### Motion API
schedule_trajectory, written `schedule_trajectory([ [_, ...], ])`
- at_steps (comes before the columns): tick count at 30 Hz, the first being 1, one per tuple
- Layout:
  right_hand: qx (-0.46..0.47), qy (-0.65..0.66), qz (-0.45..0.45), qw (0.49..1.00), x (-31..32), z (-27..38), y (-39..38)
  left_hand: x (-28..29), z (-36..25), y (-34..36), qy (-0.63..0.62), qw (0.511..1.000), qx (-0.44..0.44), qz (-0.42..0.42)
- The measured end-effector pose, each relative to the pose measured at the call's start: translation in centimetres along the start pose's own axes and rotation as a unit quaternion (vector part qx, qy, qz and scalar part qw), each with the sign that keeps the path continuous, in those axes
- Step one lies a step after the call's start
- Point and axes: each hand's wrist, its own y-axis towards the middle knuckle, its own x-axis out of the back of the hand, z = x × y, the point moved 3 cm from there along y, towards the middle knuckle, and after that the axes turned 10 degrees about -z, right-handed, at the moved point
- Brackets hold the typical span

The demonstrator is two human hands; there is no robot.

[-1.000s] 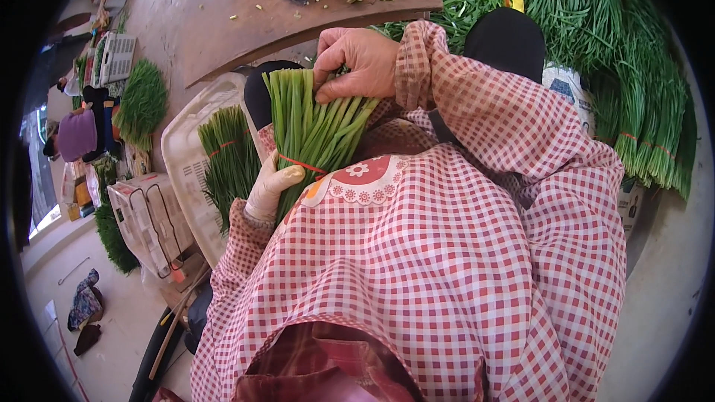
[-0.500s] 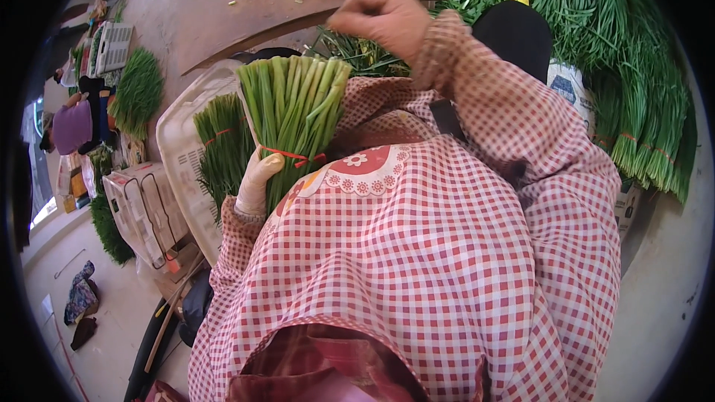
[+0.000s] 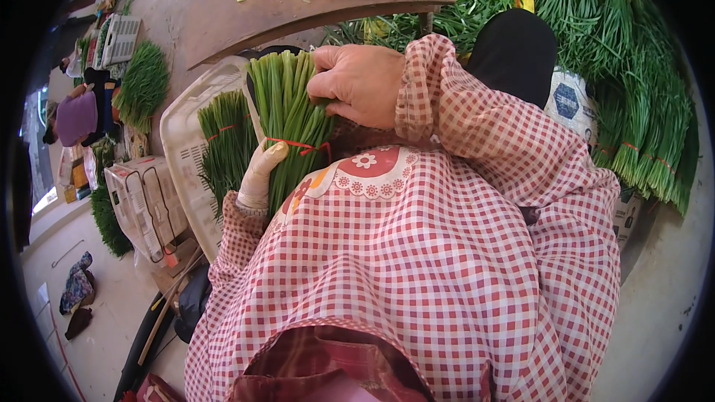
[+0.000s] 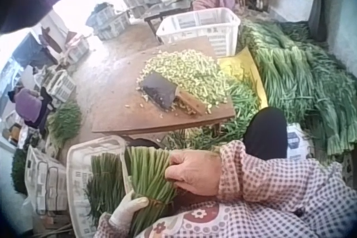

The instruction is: The person trims the root ends of garlic chive bundles using a large knife on a wooden block, secures the trimmed bundles with red bands, and then places them into a white plastic crate.

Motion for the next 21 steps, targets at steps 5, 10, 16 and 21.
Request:
schedule_trajectory([
  [5,-0.108,0.113,0.05,0.986,-0.2,-1.4,-0.4,-0.4,-0.4,0.0,0.027,0.999,-0.013,0.011],
  [10,-0.137,0.124,0.034,0.982,0.3,-3.2,0.3,-1.0,-0.7,0.1,0.007,0.999,0.011,0.041],
  [16,-0.118,-0.225,-0.041,0.966,3.3,-6.7,-1.4,0.8,0.2,0.6,0.018,0.999,0.005,0.035],
  [21,-0.13,-0.122,-0.05,0.983,3.6,-4.6,-1.7,1.4,0.7,1.0,0.016,1.0,0.012,0.012],
])
